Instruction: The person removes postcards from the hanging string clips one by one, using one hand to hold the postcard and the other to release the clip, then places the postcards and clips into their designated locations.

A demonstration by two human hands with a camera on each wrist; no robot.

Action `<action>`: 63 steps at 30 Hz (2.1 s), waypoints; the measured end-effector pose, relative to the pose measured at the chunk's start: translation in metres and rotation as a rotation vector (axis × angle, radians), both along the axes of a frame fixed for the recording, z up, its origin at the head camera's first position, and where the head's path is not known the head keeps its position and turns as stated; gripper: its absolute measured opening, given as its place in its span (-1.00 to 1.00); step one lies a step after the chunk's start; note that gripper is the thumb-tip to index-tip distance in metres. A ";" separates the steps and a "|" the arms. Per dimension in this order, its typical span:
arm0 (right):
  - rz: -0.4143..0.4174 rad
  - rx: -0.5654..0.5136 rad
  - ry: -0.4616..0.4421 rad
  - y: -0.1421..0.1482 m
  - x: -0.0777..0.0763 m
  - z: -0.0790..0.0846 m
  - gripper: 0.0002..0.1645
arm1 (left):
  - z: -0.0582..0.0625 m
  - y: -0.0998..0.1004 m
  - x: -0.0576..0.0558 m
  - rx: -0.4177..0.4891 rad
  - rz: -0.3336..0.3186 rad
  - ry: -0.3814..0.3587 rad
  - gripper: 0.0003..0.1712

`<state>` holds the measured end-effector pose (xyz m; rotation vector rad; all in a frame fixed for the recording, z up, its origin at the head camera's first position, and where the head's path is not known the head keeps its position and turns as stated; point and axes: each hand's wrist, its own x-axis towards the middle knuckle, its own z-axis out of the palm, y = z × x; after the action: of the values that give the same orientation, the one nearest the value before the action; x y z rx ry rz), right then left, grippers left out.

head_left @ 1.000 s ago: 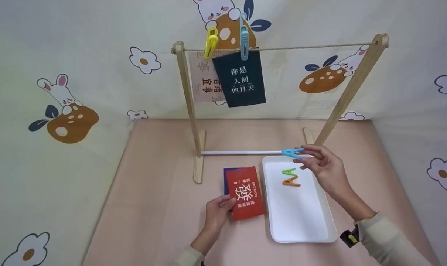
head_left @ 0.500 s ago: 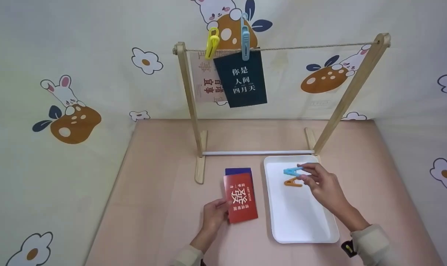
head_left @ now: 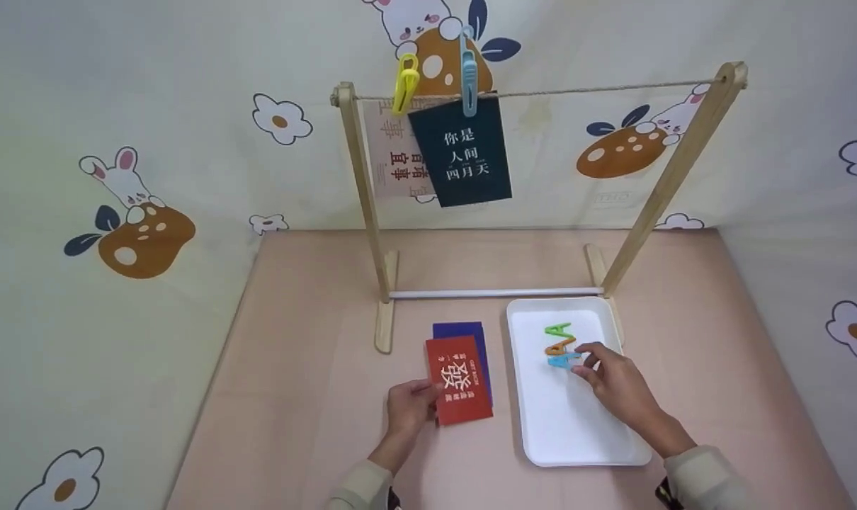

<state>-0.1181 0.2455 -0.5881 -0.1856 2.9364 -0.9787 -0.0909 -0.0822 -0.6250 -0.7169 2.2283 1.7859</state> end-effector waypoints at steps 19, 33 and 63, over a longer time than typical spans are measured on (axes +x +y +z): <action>-0.060 0.082 -0.038 0.004 0.004 -0.024 -0.57 | -0.002 0.005 -0.010 -0.282 0.045 0.145 -0.82; -0.073 0.112 -0.024 0.001 0.008 -0.029 -0.59 | -0.006 0.008 -0.002 -0.313 0.010 0.133 -0.58; -0.101 0.107 0.223 -0.006 0.017 -0.021 -0.61 | 0.011 -0.011 -0.002 -0.261 -0.184 0.128 -0.81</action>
<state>-0.1008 0.2395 -0.6094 -0.1531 3.2203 -0.8609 -0.0931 -0.0933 -0.6145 -0.4329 2.5500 1.5116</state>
